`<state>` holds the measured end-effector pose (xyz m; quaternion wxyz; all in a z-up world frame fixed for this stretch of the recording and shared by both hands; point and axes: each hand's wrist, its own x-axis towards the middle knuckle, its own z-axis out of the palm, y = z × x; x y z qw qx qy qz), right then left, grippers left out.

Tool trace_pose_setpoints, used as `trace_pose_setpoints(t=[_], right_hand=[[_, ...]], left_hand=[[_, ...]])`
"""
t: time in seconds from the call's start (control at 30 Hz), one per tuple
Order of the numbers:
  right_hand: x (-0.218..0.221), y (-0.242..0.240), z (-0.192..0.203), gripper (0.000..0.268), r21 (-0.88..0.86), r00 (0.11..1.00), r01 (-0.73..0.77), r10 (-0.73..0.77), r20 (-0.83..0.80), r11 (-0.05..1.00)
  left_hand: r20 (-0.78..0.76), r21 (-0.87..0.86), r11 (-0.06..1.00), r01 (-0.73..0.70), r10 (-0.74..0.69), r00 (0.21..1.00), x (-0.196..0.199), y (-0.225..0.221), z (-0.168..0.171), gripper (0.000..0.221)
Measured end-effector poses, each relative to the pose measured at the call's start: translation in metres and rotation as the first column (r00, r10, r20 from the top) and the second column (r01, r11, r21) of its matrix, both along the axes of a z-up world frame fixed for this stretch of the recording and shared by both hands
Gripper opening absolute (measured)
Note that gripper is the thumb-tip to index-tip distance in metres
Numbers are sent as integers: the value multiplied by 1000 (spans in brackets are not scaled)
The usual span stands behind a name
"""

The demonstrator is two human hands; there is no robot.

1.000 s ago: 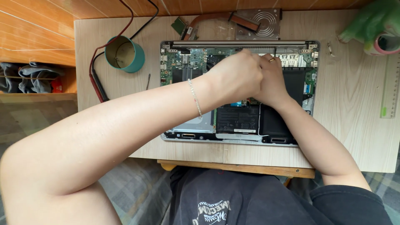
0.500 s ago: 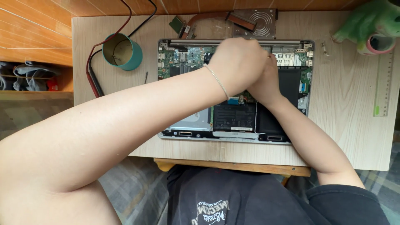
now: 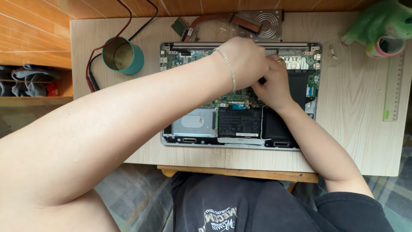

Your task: The recorder is repairing a laptop, specifically focusing on the internal components like the motherboard, fan, and thermal management parts.

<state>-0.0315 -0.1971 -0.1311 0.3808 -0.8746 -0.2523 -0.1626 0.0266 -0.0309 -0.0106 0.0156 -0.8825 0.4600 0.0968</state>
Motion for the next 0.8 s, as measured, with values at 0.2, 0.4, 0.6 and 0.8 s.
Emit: trace_pose_setpoints(t=[0.2, 0.4, 0.6, 0.8], right_hand=[[-1, 6, 1, 28, -103, 997, -18, 11, -73, 994], [-2, 7, -4, 32, -192, 998, -43, 32, -60, 980], [-6, 12, -2, 21, -198, 1000, -8, 13, 24, 980], [-7, 20, 15, 9, -223, 997, 14, 4, 79, 975]], left_hand=[[53, 102, 942, 320, -327, 944, -13, 8, 11, 15], [108, 347, 727, 592, -658, 745, -14, 10, 30, 17], [60, 122, 932, 340, -349, 935, -5, 23, 17, 15], [-334, 48, 896, -442, 431, 838, -5, 25, 66, 30]])
